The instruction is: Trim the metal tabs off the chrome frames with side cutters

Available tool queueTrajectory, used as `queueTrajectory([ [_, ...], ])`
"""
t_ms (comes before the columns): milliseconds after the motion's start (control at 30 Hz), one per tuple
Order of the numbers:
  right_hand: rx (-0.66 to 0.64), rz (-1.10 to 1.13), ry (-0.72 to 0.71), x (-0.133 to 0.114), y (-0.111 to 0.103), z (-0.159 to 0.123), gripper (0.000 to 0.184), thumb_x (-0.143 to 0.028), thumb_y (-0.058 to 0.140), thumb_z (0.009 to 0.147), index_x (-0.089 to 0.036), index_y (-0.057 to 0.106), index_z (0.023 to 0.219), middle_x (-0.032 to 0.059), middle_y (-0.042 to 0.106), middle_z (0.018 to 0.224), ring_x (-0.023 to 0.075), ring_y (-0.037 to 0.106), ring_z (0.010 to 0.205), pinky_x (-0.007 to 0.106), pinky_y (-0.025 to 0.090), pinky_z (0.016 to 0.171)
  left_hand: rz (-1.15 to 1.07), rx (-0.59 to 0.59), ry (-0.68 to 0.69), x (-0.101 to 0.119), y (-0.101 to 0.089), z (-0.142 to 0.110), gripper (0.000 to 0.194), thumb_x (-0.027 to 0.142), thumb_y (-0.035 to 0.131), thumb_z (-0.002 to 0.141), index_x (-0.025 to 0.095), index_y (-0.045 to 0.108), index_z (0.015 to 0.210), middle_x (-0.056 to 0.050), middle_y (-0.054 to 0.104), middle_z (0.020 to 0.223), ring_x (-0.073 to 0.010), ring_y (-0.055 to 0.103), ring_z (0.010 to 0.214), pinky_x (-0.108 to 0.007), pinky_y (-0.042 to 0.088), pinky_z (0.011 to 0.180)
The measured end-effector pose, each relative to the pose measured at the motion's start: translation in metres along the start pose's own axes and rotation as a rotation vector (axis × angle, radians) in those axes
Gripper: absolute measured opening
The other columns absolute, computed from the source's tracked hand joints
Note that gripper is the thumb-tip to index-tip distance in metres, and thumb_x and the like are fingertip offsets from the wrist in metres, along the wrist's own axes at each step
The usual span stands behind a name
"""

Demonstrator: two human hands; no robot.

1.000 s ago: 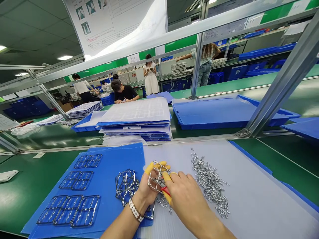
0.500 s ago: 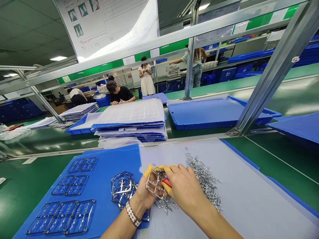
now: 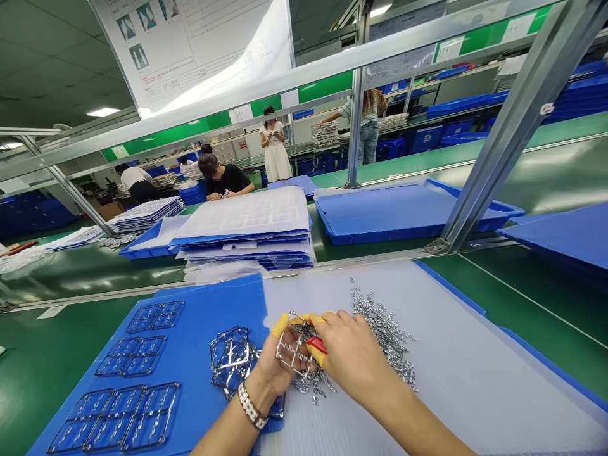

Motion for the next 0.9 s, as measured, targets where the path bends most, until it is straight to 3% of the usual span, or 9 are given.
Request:
queueTrajectory([
  [367,0.015,-0.046,-0.018,-0.003,0.0,0.0,0.021,-0.018,0.058,0.078,-0.021,0.06,0.099,0.0053,0.065,0.087,0.0238,0.057,0.085,0.035,0.03,0.07,0.002,-0.026,-0.017,0.0,0.001,-0.001,0.043,0.052,0.05,0.083,0.016,0.066,0.1,-0.006,0.064,0.077,-0.0149,0.057,0.06,-0.032,0.047,0.066],
  [567,0.019,-0.095,-0.034,-0.006,-0.004,0.0,0.019,-0.009,0.053,0.078,-0.02,0.062,0.091,0.0051,0.066,0.084,0.0217,0.057,0.08,0.034,0.03,0.068,0.05,-0.038,-0.009,-0.001,0.0,0.0,0.045,0.052,0.047,0.085,0.015,0.064,0.104,-0.007,0.063,0.086,-0.0169,0.058,0.063,-0.031,0.046,0.055],
  [800,0.039,-0.089,0.033,0.009,-0.004,-0.013,0.018,-0.03,0.061,0.08,-0.021,0.061,0.096,0.0045,0.066,0.085,0.0231,0.055,0.082,0.035,0.028,0.068,0.004,-0.119,-0.025,0.004,0.01,-0.003,0.052,0.049,0.042,0.088,0.008,0.06,0.114,-0.008,0.064,0.078,-0.0217,0.062,0.067,-0.032,0.048,0.054],
  [900,0.014,-0.094,0.048,0.012,0.001,-0.016,0.014,-0.03,0.058,0.081,-0.02,0.061,0.091,0.0059,0.066,0.086,0.0234,0.054,0.083,0.035,0.028,0.069,-0.025,-0.114,-0.019,0.005,0.008,-0.002,0.055,0.049,0.04,0.088,0.005,0.057,0.117,-0.01,0.066,0.082,-0.0237,0.063,0.073,-0.034,0.048,0.058],
])
Point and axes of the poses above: each hand's wrist, its own z-axis towards the middle knuckle, its own y-axis out of the palm, x = y × z, the point moved 4 cm from there along z, towards the middle knuckle
